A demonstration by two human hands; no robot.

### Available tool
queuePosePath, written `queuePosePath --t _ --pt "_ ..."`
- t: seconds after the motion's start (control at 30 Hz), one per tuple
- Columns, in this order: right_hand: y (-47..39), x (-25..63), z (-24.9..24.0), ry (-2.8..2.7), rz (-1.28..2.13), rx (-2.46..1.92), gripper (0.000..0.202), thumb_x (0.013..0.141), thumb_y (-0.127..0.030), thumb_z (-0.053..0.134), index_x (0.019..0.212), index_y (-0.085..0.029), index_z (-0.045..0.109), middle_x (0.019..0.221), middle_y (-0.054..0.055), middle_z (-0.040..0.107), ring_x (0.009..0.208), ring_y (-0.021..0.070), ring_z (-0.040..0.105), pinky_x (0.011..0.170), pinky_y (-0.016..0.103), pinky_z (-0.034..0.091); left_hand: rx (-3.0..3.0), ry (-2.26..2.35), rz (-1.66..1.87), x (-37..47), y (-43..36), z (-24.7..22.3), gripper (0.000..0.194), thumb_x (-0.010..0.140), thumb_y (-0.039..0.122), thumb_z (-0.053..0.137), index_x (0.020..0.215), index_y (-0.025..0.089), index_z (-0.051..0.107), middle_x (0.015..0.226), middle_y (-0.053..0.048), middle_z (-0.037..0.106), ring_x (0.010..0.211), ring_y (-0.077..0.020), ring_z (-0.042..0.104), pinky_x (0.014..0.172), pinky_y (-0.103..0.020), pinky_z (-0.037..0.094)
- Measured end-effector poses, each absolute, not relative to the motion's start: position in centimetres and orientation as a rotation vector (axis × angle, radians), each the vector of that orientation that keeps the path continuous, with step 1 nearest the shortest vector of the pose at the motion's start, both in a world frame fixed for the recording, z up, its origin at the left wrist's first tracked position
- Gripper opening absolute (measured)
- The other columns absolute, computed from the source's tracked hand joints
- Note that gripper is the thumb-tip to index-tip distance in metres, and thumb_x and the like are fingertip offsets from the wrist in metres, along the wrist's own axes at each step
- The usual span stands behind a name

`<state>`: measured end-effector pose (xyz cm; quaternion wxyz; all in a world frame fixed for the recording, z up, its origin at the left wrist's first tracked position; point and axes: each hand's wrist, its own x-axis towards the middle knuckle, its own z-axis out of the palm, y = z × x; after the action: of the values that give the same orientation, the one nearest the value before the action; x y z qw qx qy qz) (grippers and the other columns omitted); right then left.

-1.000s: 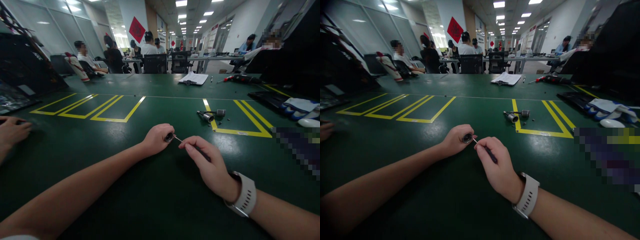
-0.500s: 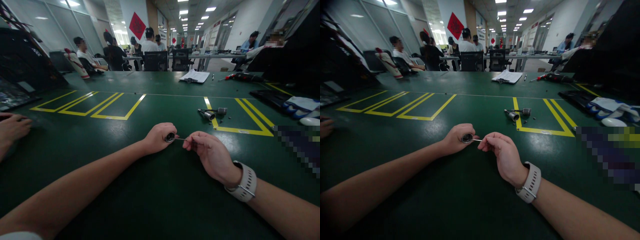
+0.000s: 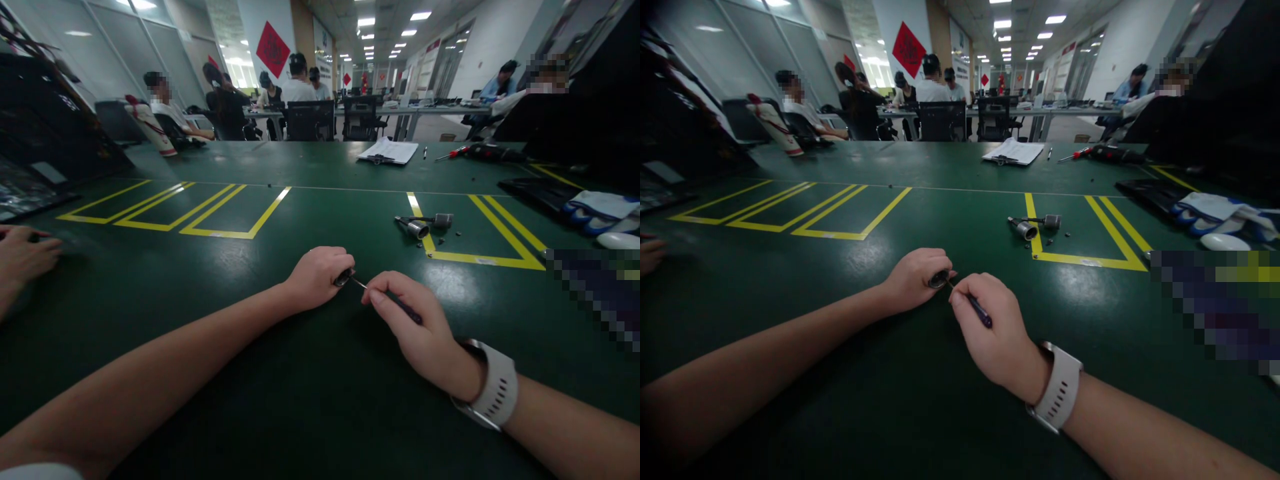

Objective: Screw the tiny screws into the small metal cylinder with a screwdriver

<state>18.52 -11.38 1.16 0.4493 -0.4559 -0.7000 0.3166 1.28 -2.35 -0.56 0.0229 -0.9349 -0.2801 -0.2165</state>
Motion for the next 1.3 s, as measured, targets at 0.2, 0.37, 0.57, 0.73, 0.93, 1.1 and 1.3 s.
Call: queuePosePath --t 0.2,0.37,0.57,0.73,0.93,1.1,1.3 --pt "-9.6 19.2 0.3 -1.198 1.301 -0.915 0.017 0.077 -0.021 0.051 0.065 -0.017 0.062 0.066 0.003 0.061 0.067 0.017 0.055 0.067 0.033 0.042 -2.969 -0.774 -0.771 1.2 -2.3 -0.4 0.014 0.083 0.016 0.049 0.068 0.015 0.05 0.064 0.0 0.049 0.058 -0.0114 0.044 0.054 -0.024 0.033" --pt "-9.4 18.7 0.0 -1.015 1.443 -0.891 0.016 0.075 -0.019 0.052 0.063 -0.016 0.061 0.064 0.003 0.061 0.064 0.0151 0.054 0.065 0.03 0.041 -3.013 -0.752 -0.913 1.3 -2.0 -0.6 0.02 0.084 0.021 0.052 0.066 0.016 0.048 0.061 0.002 0.047 0.055 -0.0098 0.043 0.052 -0.022 0.033" --pt "-10.4 18.9 0.2 -1.344 1.089 -0.961 0.018 0.082 -0.023 0.048 0.07 -0.018 0.061 0.07 0.002 0.06 0.07 0.0171 0.054 0.067 0.033 0.04 -2.99 -0.833 -0.843 1.2 -2.0 -0.7 0.014 0.082 0.019 0.052 0.069 0.015 0.05 0.063 0.001 0.05 0.057 -0.0103 0.046 0.054 -0.022 0.035" --pt "-11.7 18.3 1.2 -1.756 0.695 -1.102 0.019 0.084 -0.021 0.044 0.071 -0.017 0.057 0.067 0.002 0.053 0.065 0.0161 0.049 0.061 0.032 0.036 -2.906 -0.836 -0.72 1.3 -2.2 -0.7 0.017 0.084 0.018 0.048 0.068 0.015 0.052 0.064 0.0 0.05 0.059 -0.0122 0.047 0.055 -0.024 0.034" --pt "-10.9 18.9 0.9 -1.624 0.955 -1.075 0.02 0.081 -0.023 0.046 0.066 -0.018 0.056 0.065 0.002 0.054 0.064 0.0168 0.05 0.061 0.032 0.036 -2.909 -0.763 -0.564 1.3 -2.5 -0.5 0.015 0.083 0.017 0.047 0.07 0.016 0.053 0.065 -0.001 0.052 0.063 -0.0143 0.048 0.059 -0.026 0.035" --pt "-9.7 19.2 0.1 -1.192 1.309 -0.904 0.017 0.077 -0.02 0.05 0.063 -0.018 0.06 0.065 0.002 0.058 0.066 0.0161 0.052 0.066 0.032 0.039 -2.978 -0.743 -0.785 1.2 -2.3 -0.5 0.014 0.083 0.016 0.049 0.069 0.015 0.05 0.065 0.0 0.051 0.058 -0.0112 0.045 0.055 -0.023 0.034" --pt "-9.6 18.8 0.0 -1.02 1.391 -0.893 0.015 0.076 -0.021 0.051 0.065 -0.017 0.06 0.065 0.002 0.059 0.065 0.0154 0.052 0.064 0.03 0.039 -2.982 -0.774 -0.94 1.2 -1.9 -0.8 0.014 0.082 0.02 0.053 0.069 0.015 0.049 0.064 0.001 0.05 0.056 -0.0099 0.044 0.052 -0.022 0.034"
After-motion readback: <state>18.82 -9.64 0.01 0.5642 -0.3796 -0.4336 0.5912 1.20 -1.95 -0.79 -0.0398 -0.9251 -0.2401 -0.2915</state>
